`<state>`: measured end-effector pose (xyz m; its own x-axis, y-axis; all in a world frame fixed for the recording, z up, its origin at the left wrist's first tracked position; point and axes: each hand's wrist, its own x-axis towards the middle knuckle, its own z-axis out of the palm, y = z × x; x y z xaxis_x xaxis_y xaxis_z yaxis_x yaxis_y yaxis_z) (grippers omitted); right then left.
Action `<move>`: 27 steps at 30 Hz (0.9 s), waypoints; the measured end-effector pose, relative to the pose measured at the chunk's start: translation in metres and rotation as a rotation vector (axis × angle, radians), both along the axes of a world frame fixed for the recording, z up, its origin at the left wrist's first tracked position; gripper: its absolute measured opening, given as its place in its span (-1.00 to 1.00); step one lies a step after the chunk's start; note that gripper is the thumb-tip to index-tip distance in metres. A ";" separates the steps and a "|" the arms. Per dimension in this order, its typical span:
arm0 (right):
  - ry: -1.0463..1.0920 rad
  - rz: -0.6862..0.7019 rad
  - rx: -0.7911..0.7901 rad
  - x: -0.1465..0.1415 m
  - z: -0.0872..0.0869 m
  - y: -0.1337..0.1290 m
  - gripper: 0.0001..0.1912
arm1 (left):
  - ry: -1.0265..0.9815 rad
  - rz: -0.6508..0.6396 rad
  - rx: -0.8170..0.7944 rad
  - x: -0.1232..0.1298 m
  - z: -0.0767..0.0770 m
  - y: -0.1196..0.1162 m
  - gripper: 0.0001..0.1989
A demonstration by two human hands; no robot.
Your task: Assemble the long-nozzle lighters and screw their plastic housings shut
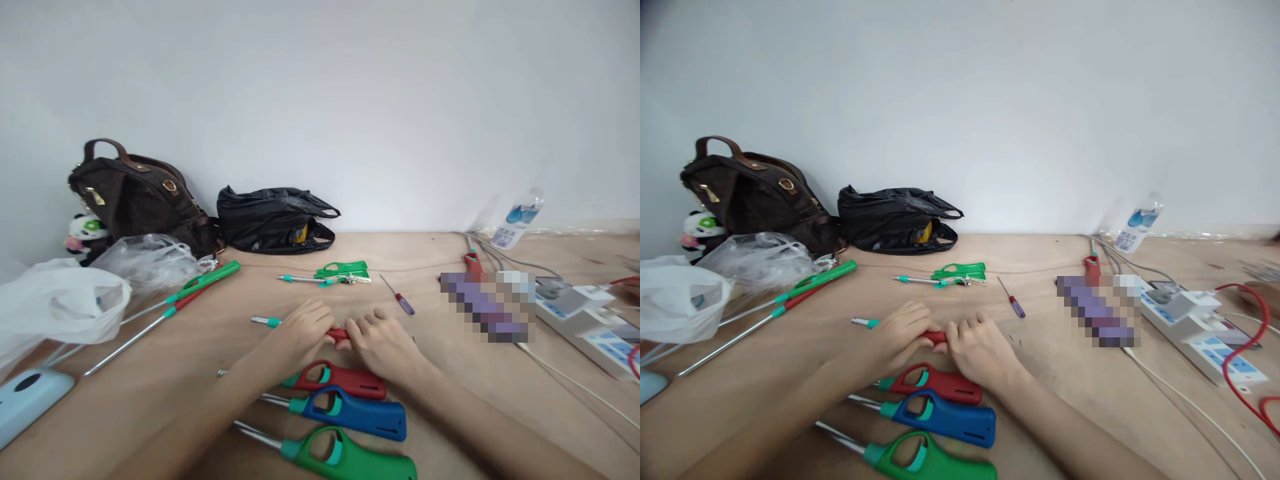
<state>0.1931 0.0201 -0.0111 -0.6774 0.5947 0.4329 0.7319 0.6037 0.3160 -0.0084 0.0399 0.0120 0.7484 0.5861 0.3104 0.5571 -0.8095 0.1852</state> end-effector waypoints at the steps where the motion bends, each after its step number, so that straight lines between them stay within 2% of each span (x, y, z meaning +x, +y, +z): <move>1: 0.005 0.003 -0.011 -0.001 -0.001 -0.001 -0.68 | 0.011 0.000 0.003 0.001 -0.001 -0.001 -0.89; 5: 0.024 -0.015 -0.062 -0.001 -0.004 -0.001 -0.69 | 0.000 0.017 -0.014 0.005 0.000 -0.003 -0.88; 8: 0.028 -0.058 -0.091 0.002 -0.005 0.001 -0.67 | -0.039 0.015 -0.035 -0.002 0.009 0.002 -0.88; 11: 0.039 -0.109 -0.114 0.006 -0.005 0.005 -0.67 | -0.078 0.099 -0.047 -0.023 0.026 0.015 -0.72; 14: 0.041 -0.151 -0.128 0.010 -0.005 0.010 -0.65 | -0.003 0.237 -0.115 -0.049 0.043 0.028 -0.72; 17: 0.040 -0.161 -0.136 0.011 -0.005 0.012 -0.64 | 0.066 0.227 -0.265 -0.064 0.055 0.034 -0.75; 19: 0.044 -0.152 -0.138 0.011 -0.005 0.012 -0.64 | 0.080 0.214 -0.294 -0.066 0.059 0.033 -0.77; 23: 0.052 -0.133 -0.101 0.012 -0.003 0.010 -0.66 | 0.035 0.235 -0.232 -0.054 0.062 0.025 -0.82; 27: 0.056 -0.091 -0.045 0.011 0.001 0.005 -0.66 | -0.037 0.180 -0.192 -0.037 0.051 0.016 -0.88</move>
<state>0.2038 0.0249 -0.0103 -0.5954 0.6724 0.4398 0.8000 0.5466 0.2473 -0.0451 0.0561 0.0626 0.6171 0.7594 0.2059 0.6786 -0.6462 0.3493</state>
